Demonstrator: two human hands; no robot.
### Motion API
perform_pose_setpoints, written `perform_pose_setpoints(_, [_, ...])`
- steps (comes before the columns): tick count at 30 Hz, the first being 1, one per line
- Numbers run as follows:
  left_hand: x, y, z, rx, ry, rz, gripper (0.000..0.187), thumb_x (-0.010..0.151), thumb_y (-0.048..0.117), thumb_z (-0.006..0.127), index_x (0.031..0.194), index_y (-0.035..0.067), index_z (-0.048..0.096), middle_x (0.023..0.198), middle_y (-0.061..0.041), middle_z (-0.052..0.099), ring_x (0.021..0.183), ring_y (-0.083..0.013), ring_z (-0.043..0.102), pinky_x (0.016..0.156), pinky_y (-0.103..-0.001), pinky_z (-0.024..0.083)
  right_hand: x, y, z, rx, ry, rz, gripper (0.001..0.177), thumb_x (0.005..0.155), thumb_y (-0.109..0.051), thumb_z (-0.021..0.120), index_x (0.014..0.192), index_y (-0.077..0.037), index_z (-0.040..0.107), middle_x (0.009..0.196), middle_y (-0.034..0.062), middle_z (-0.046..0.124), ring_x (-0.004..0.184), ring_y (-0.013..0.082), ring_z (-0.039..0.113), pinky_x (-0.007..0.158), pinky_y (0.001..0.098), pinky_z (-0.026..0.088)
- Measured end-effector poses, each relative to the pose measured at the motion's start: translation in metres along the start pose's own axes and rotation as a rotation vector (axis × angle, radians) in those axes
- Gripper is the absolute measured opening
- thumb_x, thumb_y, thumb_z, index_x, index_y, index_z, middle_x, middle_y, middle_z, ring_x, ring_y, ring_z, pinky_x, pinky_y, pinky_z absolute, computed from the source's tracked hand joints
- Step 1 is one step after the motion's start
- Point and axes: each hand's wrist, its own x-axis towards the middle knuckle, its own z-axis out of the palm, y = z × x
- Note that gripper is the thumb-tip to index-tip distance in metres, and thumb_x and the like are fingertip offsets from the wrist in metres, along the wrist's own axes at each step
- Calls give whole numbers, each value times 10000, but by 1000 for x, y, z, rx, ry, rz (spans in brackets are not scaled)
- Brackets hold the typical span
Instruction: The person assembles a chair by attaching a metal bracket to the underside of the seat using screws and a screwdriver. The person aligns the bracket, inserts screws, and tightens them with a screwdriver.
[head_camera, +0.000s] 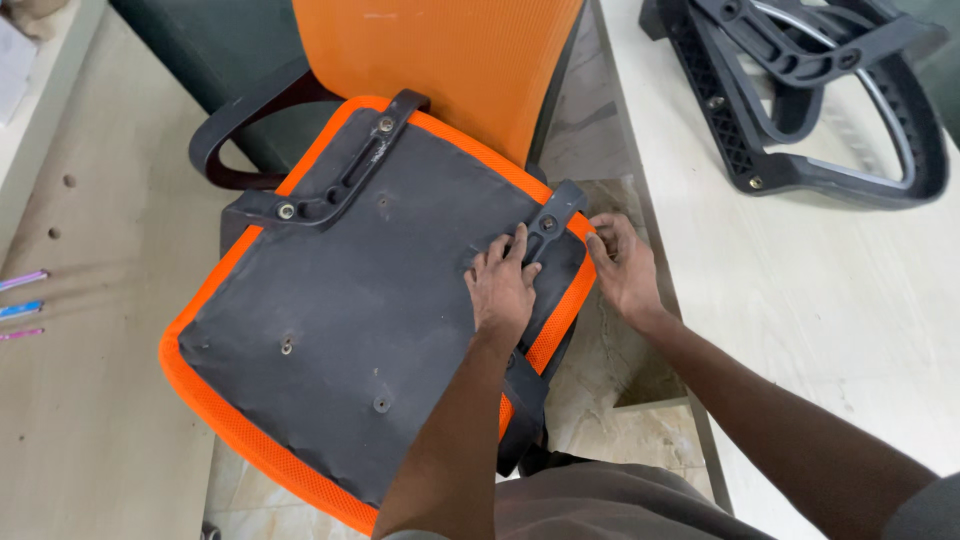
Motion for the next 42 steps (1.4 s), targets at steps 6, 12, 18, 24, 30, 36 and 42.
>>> perform_pose_setpoints(6, [-14,-9,-1,14,17,109,758,940,249,666,1596,204,291,1558,-63,401,1402,-301,396,1147,-539,314,-53,-15,-14,-58,97,63,256,1037,-173,584,1257,-43,561,945,100,651,817,172,612,787,332,533])
perform_pose_setpoints(12, [-58,4,4,40,191,371,704,913,249,705,1527,156,374,1540,-127,408,1421,-328,369,1132,-571,279,-126,-24,-19,-180,226,305,259,1011,-205,581,1235,-74,589,962,88,677,851,180,644,821,350,543])
perform_pose_setpoints(18, [-112,52,38,-249,-6,707,394,944,218,719,1318,134,629,1294,-59,614,1293,-273,519,1092,-524,377,-191,-17,-53,-127,427,336,281,998,-203,576,1244,-68,591,1003,114,709,828,187,681,750,351,574])
perform_pose_setpoints(24, [-179,125,86,-364,-252,897,229,950,176,699,1170,113,703,1191,-71,669,1205,-271,575,1054,-486,423,-265,-5,-132,-137,650,494,298,1006,-214,567,1255,-49,577,1036,124,698,840,202,689,725,365,572])
perform_pose_setpoints(30, [-271,184,138,-393,-482,959,218,956,177,700,1168,126,703,1163,-57,687,1174,-274,602,1005,-471,442,-370,44,-208,-184,834,509,272,1013,-179,590,1251,-46,588,1029,128,691,843,206,674,722,358,573])
perform_pose_setpoints(36, [-361,244,197,-376,-691,1033,322,923,178,731,1228,94,669,1219,-94,677,1203,-294,592,1047,-471,445,-506,117,-337,-771,1128,690,347,968,-106,661,1309,-61,615,1192,205,634,1090,332,598,944,481,508])
perform_pose_setpoints(42, [-402,274,228,-190,-770,1093,398,862,166,768,1234,69,666,1223,-121,664,1251,-296,565,1079,-493,391,-595,161,-419,-828,974,995,662,915,-249,696,1512,-69,472,1376,252,551,1171,447,587,972,547,496])
